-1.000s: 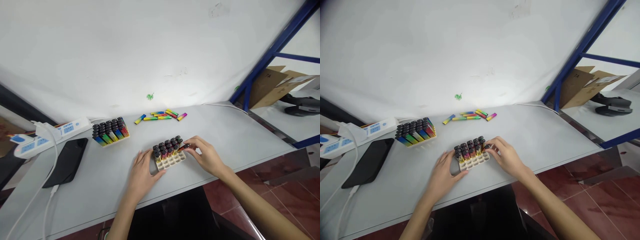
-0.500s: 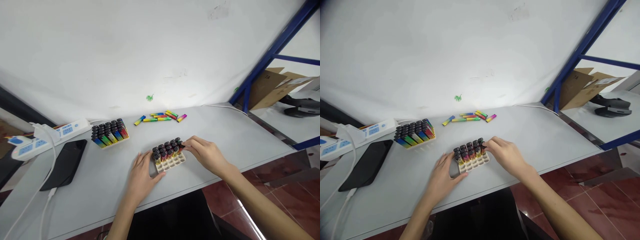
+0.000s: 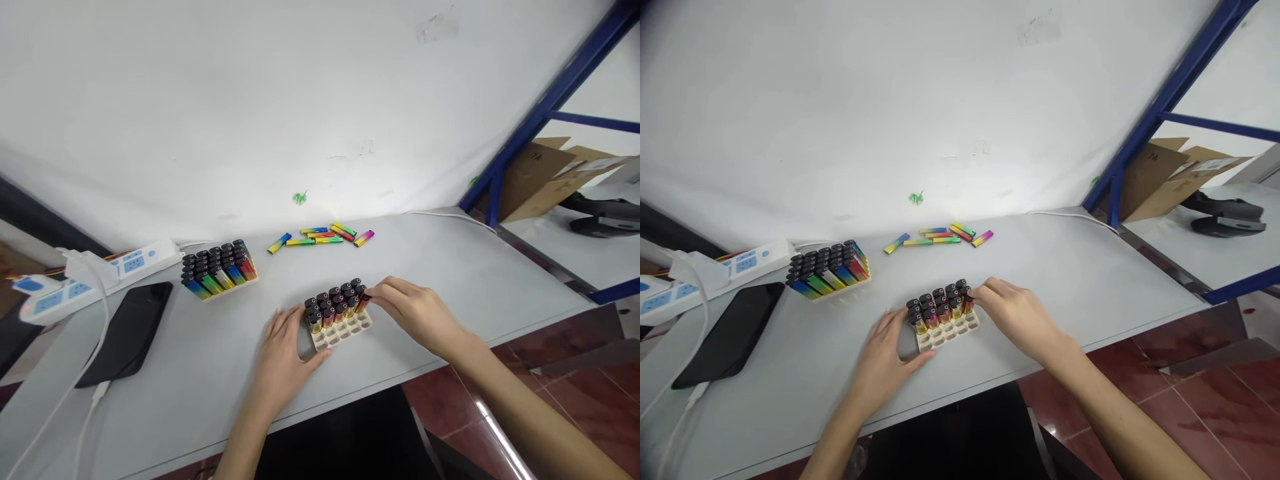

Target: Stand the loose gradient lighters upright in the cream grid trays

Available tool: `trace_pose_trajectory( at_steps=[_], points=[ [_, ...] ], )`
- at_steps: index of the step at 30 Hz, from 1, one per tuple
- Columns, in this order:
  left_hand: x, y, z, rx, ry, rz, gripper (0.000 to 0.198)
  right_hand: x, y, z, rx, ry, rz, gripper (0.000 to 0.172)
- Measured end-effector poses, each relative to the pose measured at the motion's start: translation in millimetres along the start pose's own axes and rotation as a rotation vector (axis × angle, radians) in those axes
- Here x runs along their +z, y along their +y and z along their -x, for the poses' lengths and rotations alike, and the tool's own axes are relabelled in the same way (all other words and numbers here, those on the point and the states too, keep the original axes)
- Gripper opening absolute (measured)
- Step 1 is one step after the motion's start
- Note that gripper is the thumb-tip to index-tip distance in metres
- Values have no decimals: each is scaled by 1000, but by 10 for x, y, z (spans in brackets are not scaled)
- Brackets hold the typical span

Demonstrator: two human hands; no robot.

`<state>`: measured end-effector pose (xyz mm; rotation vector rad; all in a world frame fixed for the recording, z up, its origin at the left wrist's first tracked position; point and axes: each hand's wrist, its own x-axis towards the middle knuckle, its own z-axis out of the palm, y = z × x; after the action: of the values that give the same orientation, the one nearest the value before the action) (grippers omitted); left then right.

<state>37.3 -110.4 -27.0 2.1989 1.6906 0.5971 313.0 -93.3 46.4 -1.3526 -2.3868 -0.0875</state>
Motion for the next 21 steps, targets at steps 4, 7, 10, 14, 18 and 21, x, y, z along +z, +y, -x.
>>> trace_pose_trajectory(
  at_steps=[4,7,10,14,18,21],
  points=[
    [11,-12,1,3,7,8,78,53,17,-45,26,69,-104,23],
    [8,-14,4,-11,-3,11,80,178,198,-233,190,166,-167,27],
    [-1,-11,3,-22,-8,12,78,396,481,-534,411,114,-122,36],
    [-10,0,-8,-29,-18,3,77,705,754,-871,554,-32,-8,45],
    [-11,1,-10,-28,-12,2,77,832,805,-941,699,6,108,38],
    [-4,-14,-3,-27,-3,-6,77,812,808,-882,753,11,148,30]
  ],
)
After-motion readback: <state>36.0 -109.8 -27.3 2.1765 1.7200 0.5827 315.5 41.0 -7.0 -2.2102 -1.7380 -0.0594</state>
